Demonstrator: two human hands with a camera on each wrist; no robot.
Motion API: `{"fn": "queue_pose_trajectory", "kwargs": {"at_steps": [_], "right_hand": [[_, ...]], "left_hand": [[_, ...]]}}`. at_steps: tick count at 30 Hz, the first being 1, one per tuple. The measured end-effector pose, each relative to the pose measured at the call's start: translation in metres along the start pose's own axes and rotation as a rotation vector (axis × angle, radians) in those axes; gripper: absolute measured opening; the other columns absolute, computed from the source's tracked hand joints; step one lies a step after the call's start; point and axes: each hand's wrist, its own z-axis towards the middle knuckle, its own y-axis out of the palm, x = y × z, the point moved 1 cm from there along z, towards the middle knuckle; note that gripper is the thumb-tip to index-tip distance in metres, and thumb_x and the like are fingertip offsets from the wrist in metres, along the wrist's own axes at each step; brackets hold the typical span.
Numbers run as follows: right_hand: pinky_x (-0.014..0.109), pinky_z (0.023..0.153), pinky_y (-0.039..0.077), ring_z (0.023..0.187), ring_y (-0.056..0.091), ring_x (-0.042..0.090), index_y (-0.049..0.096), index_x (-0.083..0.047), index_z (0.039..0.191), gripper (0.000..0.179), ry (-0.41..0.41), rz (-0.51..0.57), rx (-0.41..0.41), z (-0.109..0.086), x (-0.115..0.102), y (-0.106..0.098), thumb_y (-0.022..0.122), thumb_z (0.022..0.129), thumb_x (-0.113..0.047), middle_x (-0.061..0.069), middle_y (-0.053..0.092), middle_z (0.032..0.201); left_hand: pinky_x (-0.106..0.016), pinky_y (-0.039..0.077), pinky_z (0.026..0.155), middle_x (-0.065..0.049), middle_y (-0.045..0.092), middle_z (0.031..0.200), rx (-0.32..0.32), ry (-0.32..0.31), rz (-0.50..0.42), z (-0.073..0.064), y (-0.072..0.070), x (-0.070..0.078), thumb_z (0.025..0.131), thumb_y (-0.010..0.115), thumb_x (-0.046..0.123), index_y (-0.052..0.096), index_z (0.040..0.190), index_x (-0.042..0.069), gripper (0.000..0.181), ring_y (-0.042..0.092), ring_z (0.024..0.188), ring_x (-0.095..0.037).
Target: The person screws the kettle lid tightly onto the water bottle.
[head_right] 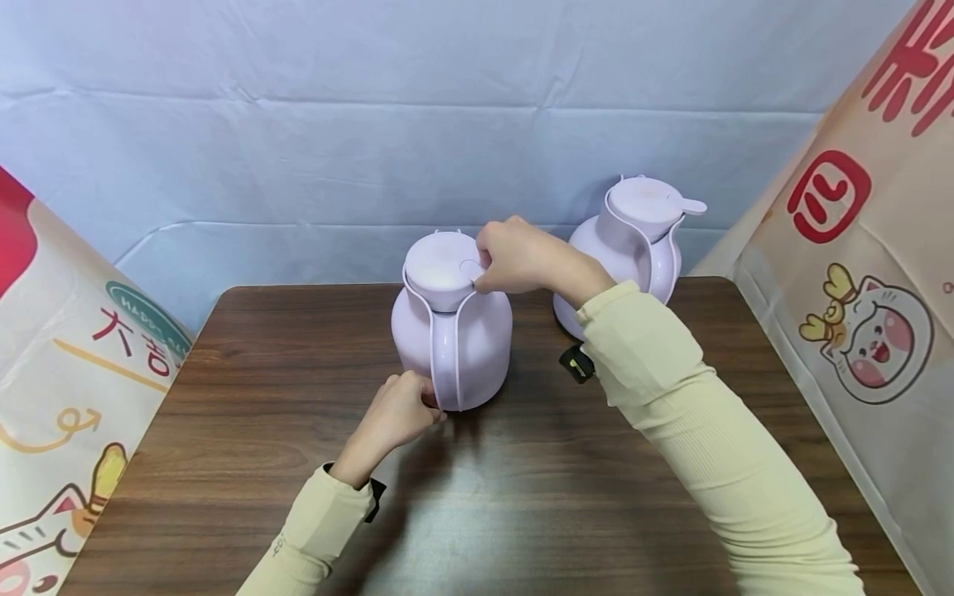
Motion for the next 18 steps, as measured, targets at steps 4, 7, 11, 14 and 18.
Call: {"fn": "queue_pose_trajectory", "kwargs": {"at_steps": [4, 7, 11, 14, 18], "right_hand": [[0.033, 0.063, 0.038, 0.067, 0.048, 0.021, 0.056, -0.008, 0.068, 0.015, -0.009, -0.003, -0.01, -0.0003, -0.0013, 0.0005, 0.065, 0.075, -0.017, 0.004, 0.052, 0.067], [0.032, 0.062, 0.038, 0.066, 0.048, 0.02, 0.056, -0.008, 0.068, 0.016, -0.015, 0.003, -0.025, -0.0011, -0.0023, 0.0004, 0.065, 0.076, -0.018, 0.003, 0.052, 0.066], [0.031, 0.06, 0.038, 0.064, 0.048, 0.018, 0.059, -0.008, 0.07, 0.016, -0.032, 0.018, -0.054, -0.003, -0.0029, -0.0015, 0.064, 0.08, -0.02, 0.002, 0.053, 0.065], [0.03, 0.06, 0.037, 0.062, 0.047, 0.015, 0.061, -0.008, 0.071, 0.013, -0.068, 0.026, -0.069, -0.0048, -0.0026, -0.0038, 0.06, 0.082, -0.015, 0.0, 0.052, 0.064], [0.03, 0.062, 0.036, 0.063, 0.046, 0.015, 0.063, -0.007, 0.073, 0.014, -0.123, 0.017, -0.073, -0.0064, -0.0022, -0.0063, 0.051, 0.079, -0.002, 0.0, 0.051, 0.064]], "left_hand": [[-0.029, 0.037, 0.05, 0.009, 0.042, 0.048, 0.003, 0.004, -0.004, -0.0004, -0.0003, 0.0001, 0.068, 0.071, 0.006, 0.054, 0.052, 0.016, 0.025, 0.043, 0.051, -0.016], [-0.029, 0.037, 0.05, 0.009, 0.04, 0.048, 0.002, 0.007, -0.008, -0.0006, -0.0004, 0.0002, 0.068, 0.071, 0.006, 0.054, 0.052, 0.015, 0.025, 0.042, 0.051, -0.015], [-0.029, 0.036, 0.05, 0.009, 0.04, 0.048, -0.003, 0.004, -0.009, -0.0005, -0.0005, 0.0001, 0.068, 0.071, 0.006, 0.054, 0.052, 0.015, 0.025, 0.042, 0.051, -0.015], [-0.029, 0.037, 0.05, 0.009, 0.042, 0.049, -0.003, 0.001, -0.008, -0.0003, -0.0002, -0.0004, 0.068, 0.07, 0.006, 0.055, 0.052, 0.016, 0.024, 0.043, 0.051, -0.015], [-0.03, 0.038, 0.051, 0.009, 0.045, 0.049, -0.005, -0.005, -0.009, -0.0002, -0.0006, -0.0001, 0.068, 0.07, 0.006, 0.057, 0.053, 0.017, 0.023, 0.045, 0.051, -0.016]]}}
